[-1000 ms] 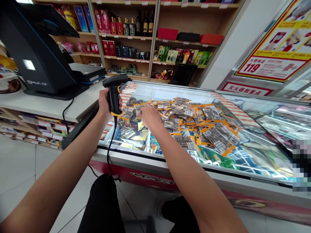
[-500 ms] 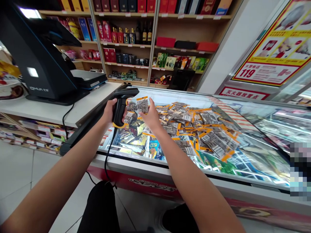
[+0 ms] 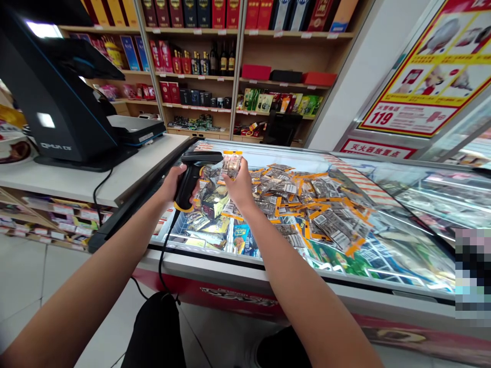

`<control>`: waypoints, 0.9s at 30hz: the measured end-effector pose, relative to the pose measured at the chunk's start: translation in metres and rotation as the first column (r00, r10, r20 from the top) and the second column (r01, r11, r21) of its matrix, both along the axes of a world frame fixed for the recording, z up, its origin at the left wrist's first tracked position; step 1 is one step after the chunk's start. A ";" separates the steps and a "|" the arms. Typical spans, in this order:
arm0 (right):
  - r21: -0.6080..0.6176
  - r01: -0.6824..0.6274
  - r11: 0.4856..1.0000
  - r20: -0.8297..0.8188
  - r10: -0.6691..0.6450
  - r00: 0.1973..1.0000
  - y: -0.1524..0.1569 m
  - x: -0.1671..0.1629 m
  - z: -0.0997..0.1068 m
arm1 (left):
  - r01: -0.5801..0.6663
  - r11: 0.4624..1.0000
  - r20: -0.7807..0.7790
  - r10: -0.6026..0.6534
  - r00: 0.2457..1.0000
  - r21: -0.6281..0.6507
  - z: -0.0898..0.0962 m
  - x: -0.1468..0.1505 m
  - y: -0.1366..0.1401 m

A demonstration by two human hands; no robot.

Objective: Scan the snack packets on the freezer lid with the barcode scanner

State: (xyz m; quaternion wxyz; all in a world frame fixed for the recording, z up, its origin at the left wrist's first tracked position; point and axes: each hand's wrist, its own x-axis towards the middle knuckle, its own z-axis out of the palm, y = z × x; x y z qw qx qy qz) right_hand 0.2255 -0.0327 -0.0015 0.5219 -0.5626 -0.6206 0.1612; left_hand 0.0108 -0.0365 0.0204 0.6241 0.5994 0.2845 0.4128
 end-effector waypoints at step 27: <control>-0.136 -0.166 0.977 0.657 0.215 0.723 -0.033 -0.042 0.010 | -0.287 0.957 0.295 0.285 0.912 -0.037 0.015 -0.006 -0.002</control>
